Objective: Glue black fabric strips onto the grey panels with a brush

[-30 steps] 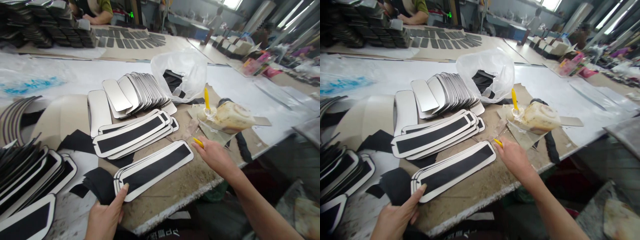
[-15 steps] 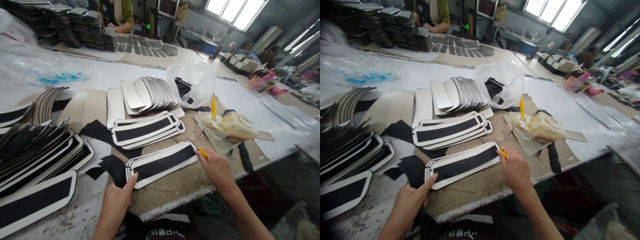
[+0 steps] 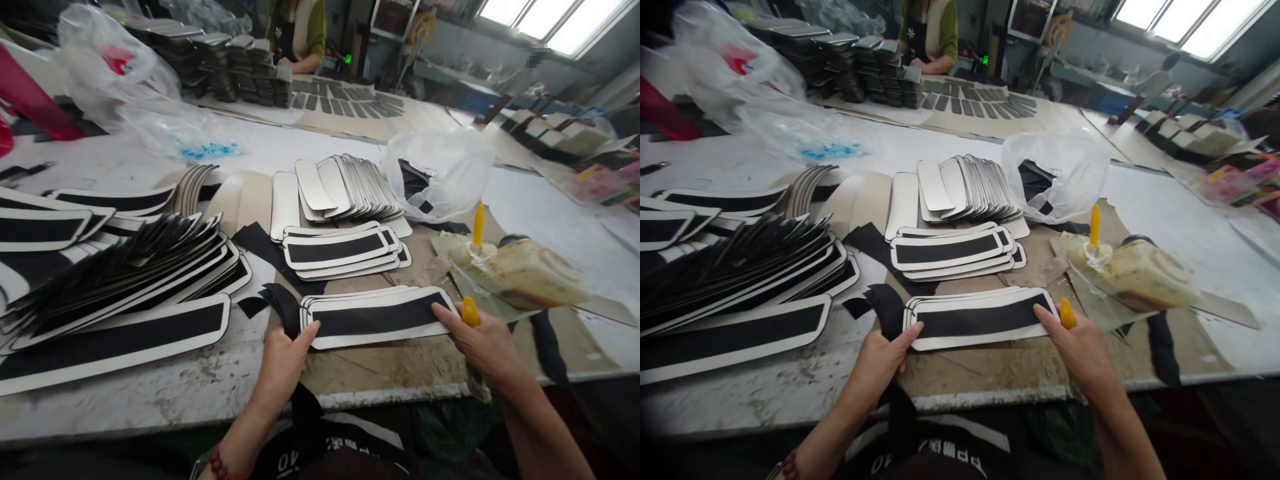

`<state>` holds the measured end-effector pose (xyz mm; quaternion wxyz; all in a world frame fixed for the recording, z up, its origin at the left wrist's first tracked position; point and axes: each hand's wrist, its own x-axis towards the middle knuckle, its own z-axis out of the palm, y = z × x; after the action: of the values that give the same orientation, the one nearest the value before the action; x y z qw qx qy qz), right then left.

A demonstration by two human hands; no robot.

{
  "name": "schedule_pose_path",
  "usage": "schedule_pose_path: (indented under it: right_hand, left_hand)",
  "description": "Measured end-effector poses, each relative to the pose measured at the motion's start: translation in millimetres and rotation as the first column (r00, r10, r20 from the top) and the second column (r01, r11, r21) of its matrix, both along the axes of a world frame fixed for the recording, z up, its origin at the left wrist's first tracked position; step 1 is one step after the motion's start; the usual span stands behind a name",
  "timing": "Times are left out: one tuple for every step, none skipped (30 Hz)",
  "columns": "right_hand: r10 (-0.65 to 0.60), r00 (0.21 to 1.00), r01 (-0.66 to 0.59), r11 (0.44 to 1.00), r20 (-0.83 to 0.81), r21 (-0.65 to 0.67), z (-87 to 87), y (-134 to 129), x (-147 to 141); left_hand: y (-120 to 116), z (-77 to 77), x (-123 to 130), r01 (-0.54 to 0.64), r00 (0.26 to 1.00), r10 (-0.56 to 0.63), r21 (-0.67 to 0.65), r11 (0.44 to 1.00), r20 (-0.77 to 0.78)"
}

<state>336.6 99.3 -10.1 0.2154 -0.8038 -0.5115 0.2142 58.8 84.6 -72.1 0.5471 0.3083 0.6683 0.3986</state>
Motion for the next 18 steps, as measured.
schedule_pose_path:
  right_hand:
    - [-0.016,0.994,0.016,1.0,-0.111,-0.005,-2.1,-1.2,2.7]
    - [-0.047,0.975,0.049,0.999,-0.217,0.002,-4.2,-2.8,4.9]
    - [-0.088,0.947,0.099,0.995,-0.308,0.018,-5.8,-4.4,6.3]
    - [-0.13,0.915,0.156,0.987,-0.383,0.037,-6.8,-5.8,6.9]
    - [-0.166,0.882,0.211,0.976,-0.44,0.055,-7.0,-6.9,6.8]
    - [-0.191,0.854,0.256,0.964,-0.483,0.071,-6.3,-7.6,6.1]
    - [-0.205,0.831,0.287,0.954,-0.517,0.083,-4.9,-7.9,4.8]
    - [-0.207,0.812,0.303,0.949,-0.545,0.091,-3.1,-7.9,3.1]
    - [-0.205,0.797,0.311,0.946,-0.568,0.095,-0.9,-7.9,1.0]
    - [-0.202,0.785,0.316,0.944,-0.586,0.097,1.4,-7.9,-1.3]
    - [-0.2,0.774,0.321,0.942,-0.6,0.1,3.6,-8.0,-3.9]
    - [-0.197,0.766,0.324,0.94,-0.612,0.102,5.5,-8.3,-6.8]
    - [-0.189,0.758,0.321,0.941,-0.624,0.105,7.1,-8.8,-9.8]
    - [-0.174,0.751,0.312,0.944,-0.637,0.109,8.3,-9.5,-13.0]
    - [-0.152,0.741,0.293,0.95,-0.654,0.111,9.1,-10.1,-16.2]
    - [-0.125,0.73,0.268,0.957,-0.672,0.113,9.3,-10.7,-19.4]
    - [-0.093,0.717,0.236,0.965,-0.69,0.115,9.0,-11.0,-22.5]
    - [-0.058,0.705,0.2,0.973,-0.707,0.119,8.1,-10.9,-25.1]
  left_hand:
    - [-0.8,-2.0,-0.8,0.001,1.0,-0.001,0.006,1.0,0.02]
    - [-1.8,-3.8,-1.9,0.004,0.999,-0.005,0.015,1.0,0.031]
    - [-2.9,-5.4,-3.4,0.006,0.999,-0.007,0.027,1.0,0.048]
    - [-4.1,-6.4,-5.3,-0.002,0.997,-0.001,0.039,0.999,0.081]
    - [-5.3,-6.9,-7.3,-0.02,0.992,0.013,0.053,0.998,0.129]
    - [-6.5,-6.6,-9.4,-0.044,0.982,0.031,0.066,0.997,0.184]
    - [-7.6,-5.5,-11.4,-0.072,0.97,0.052,0.075,0.995,0.239]
    - [-8.5,-3.6,-13.1,-0.102,0.957,0.077,0.077,0.992,0.281]
    - [-9.2,-0.9,-14.5,-0.132,0.946,0.102,0.077,0.988,0.307]
    - [-9.7,2.6,-15.5,-0.151,0.94,0.12,0.077,0.985,0.319]
    - [-10.0,6.7,-16.1,-0.162,0.938,0.129,0.076,0.984,0.323]
    - [-10.1,11.2,-16.6,-0.171,0.937,0.139,0.074,0.982,0.32]
    - [-10.1,15.9,-16.9,-0.182,0.936,0.15,0.073,0.981,0.318]
    - [-10.1,20.7,-17.2,-0.189,0.936,0.158,0.07,0.98,0.313]
    - [-10.1,25.2,-17.7,-0.187,0.94,0.16,0.063,0.98,0.302]
    - [-10.2,29.3,-18.4,-0.179,0.945,0.159,0.045,0.983,0.284]
    - [-10.3,32.7,-19.3,-0.166,0.952,0.154,0.021,0.986,0.264]
    - [-10.3,35.4,-20.2,-0.145,0.959,0.142,-0.005,0.989,0.244]
